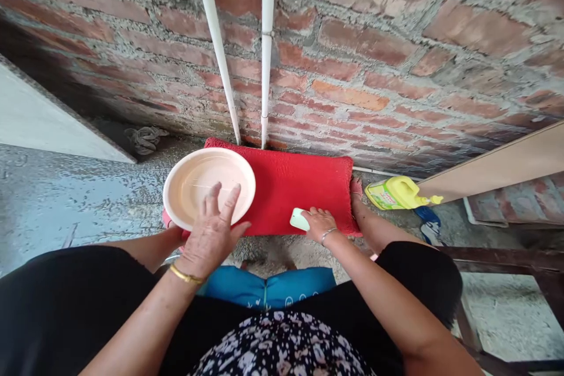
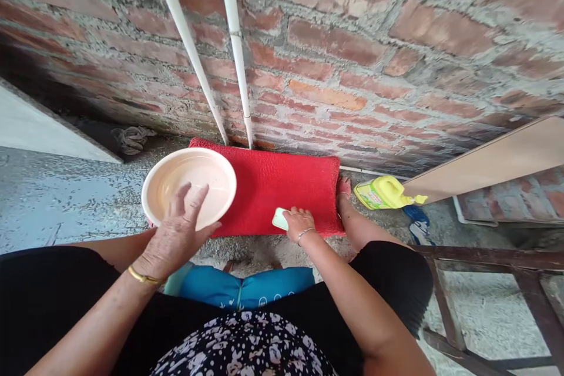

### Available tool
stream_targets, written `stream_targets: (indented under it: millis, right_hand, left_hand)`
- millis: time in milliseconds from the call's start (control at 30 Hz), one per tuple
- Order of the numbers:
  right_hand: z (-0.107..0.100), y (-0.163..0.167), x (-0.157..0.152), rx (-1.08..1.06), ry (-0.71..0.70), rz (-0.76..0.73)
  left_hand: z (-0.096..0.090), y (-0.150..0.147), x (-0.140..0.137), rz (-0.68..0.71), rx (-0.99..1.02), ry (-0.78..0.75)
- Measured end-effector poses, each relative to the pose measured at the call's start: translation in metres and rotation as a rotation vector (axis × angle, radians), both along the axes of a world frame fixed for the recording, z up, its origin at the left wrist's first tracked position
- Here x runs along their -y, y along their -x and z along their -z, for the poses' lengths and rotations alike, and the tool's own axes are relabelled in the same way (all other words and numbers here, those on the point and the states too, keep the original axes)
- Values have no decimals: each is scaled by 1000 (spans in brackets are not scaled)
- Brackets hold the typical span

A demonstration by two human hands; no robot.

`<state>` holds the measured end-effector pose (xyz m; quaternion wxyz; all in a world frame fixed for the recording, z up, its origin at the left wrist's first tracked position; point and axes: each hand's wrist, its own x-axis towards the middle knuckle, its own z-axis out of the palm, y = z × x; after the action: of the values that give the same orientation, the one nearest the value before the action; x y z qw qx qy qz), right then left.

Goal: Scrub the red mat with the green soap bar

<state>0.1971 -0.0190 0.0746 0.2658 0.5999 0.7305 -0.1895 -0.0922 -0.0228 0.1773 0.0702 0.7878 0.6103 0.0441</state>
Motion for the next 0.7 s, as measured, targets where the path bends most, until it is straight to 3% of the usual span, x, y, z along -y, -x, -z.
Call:
stream_targets:
  millis: [67, 167, 267, 367, 433, 500, 567, 700]
  right_hand:
    - [10, 22, -8, -42, -29, -3]
    - [16, 24, -15, -58, -14, -1]
    - [9, -14, -15, 33, 7, 21]
    - [-6, -61, -12, 218, 7, 89]
    - [-14, -73, -9, 290, 17, 109]
    - [-17, -59, -4, 234, 26, 62]
    - [-12, -21, 4, 86, 18, -28]
    - [13, 63, 16, -159, -10, -165]
  left_hand:
    - [-3, 2, -6, -41, -23, -45]
    - [5, -5, 5, 90, -166, 228]
    - [19, -20, 31, 290, -265, 563]
    - [27, -34, 52, 392, -206, 661]
    - [28, -39, 57, 441, -142, 684]
    - [32, -41, 54, 460, -118, 711]
    - [42, -40, 48, 440, -145, 723]
    - [83, -35, 33, 311, -188, 708]
